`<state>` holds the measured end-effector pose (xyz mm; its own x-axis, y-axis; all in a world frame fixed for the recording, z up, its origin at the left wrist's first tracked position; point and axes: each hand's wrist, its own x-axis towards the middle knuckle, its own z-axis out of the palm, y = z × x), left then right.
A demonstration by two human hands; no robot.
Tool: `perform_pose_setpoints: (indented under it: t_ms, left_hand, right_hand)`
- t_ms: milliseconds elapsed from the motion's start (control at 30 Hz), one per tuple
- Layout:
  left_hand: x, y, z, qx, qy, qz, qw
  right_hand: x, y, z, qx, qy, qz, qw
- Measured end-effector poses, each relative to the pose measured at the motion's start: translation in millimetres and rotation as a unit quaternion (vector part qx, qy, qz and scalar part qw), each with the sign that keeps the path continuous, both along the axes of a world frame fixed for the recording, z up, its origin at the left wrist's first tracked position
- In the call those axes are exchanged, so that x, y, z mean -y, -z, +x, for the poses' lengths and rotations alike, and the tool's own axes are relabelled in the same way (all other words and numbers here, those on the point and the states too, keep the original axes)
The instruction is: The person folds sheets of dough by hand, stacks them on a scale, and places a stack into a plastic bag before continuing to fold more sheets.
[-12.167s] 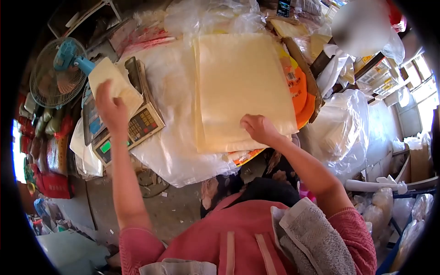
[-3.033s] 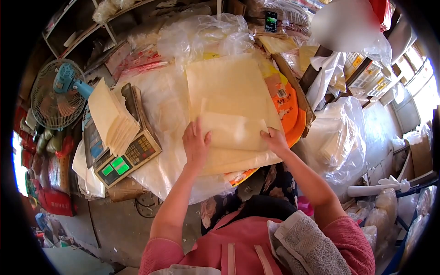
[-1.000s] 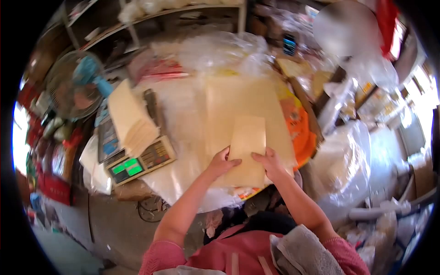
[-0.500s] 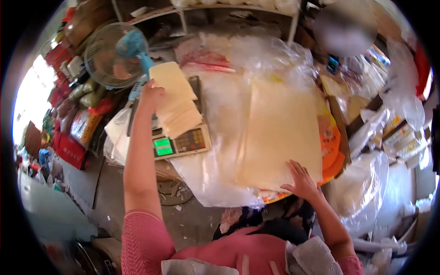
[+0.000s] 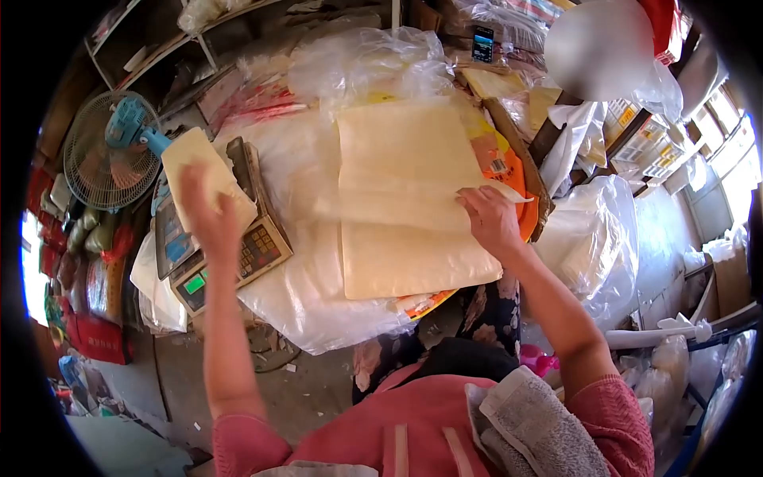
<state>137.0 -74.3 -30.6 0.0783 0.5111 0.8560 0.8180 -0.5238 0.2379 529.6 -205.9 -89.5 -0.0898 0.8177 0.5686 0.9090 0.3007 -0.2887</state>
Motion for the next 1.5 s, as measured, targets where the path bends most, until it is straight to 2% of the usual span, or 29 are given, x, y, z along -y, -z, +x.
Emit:
perform_pose_setpoints:
  t_ms: [33,100,167,233,300,400,433,500,567,600,633,700,800,900,933,1000,1033,1100,1200,1300,1333,1433,1467,1500]
  left_hand:
    - [12,18,14,0.052,0.093,-0.014,0.994]
    - [46,41,43,0.033,0.176,-0.004,0.984]
    - [83,63,70,0.033,0.220,-0.032,0.974]
    - [108,102,88,0.039,0.334,-0.133,0.932]
    - [130,117,113,-0.050,0.391,-0.253,0.884]
    - [137,146,140,-0.201,0.322,-0.236,0.895]
    - [136,152,141,-0.217,0.308,-0.253,0.891]
    - [138,162,144,-0.248,0.285,-0.284,0.881]
    - [136,162,148,-0.239,0.285,-0.303,0.877]
    - [136,162,148,-0.235,0.286,-0.312,0.875]
    - [134,161,148,-0.233,0.286,-0.319,0.873]
    - [135,158,147,-0.230,0.280,-0.318,0.876]
    - [134,165,145,-0.211,0.292,-0.321,0.876]
    - [123,174,137,-0.103,0.307,-0.450,0.832]
    - [118,177,133,0.024,0.306,-0.448,0.840]
    - [104,178,124,0.273,0.289,-0.425,0.813]
    - [97,166,118,0.233,0.246,-0.359,0.870]
    - [92,156,111,0.237,0.241,-0.216,0.916]
    - [90,167,67,0.141,0.373,-0.361,0.843]
    - [114,126,68,0.216,0.303,-0.533,0.760]
    - [112,127,63,0.196,0.291,-0.557,0.753]
    - [97,110,92,0.318,0.216,-0.466,0.796]
    - [93,105,105,0.262,0.191,-0.370,0.870]
    - [87,104,114,0.166,0.182,-0.305,0.920]
  right_hand:
    - [1,-6,1,-0.013,-0.001,-0.027,1.000]
    - [3,-4,3,-0.009,-0.018,-0.059,0.998]
    - [14,28,4,0.020,-0.050,-0.073,0.996]
    - [19,59,4,-0.002,-0.026,-0.139,0.990]
    - [20,79,2,-0.007,-0.006,-0.171,0.985]
    - [3,73,1,0.003,-0.008,-0.226,0.974]
    - [-7,67,3,0.014,-0.006,-0.236,0.972]
    - [-50,99,33,0.176,-0.035,-0.131,0.975]
    - [-85,34,52,0.377,0.099,-0.140,0.910]
    - [-87,-10,45,0.134,0.121,-0.079,0.980]
    - [-88,-54,36,-0.119,0.133,-0.012,0.984]
    - [-88,-107,34,-0.017,0.131,0.125,0.983]
    - [-47,-132,16,0.118,0.037,0.250,0.960]
    - [-8,-77,6,0.162,-0.048,0.166,0.971]
    - [4,-60,2,0.154,-0.099,0.124,0.975]
    - [29,-24,-2,0.129,-0.141,0.009,0.982]
    - [39,-10,-4,0.124,-0.149,-0.029,0.981]
    - [58,2,-5,0.087,-0.185,-0.110,0.973]
    - [66,-21,-6,0.005,-0.215,-0.197,0.957]
    - [49,-51,6,0.006,-0.229,-0.207,0.951]
    - [38,-65,5,-0.058,-0.180,-0.259,0.947]
    - [-25,-55,20,-0.067,-0.117,-0.258,0.957]
    - [-51,-40,25,-0.078,-0.113,-0.225,0.965]
    - [-78,-28,28,-0.056,-0.105,-0.209,0.971]
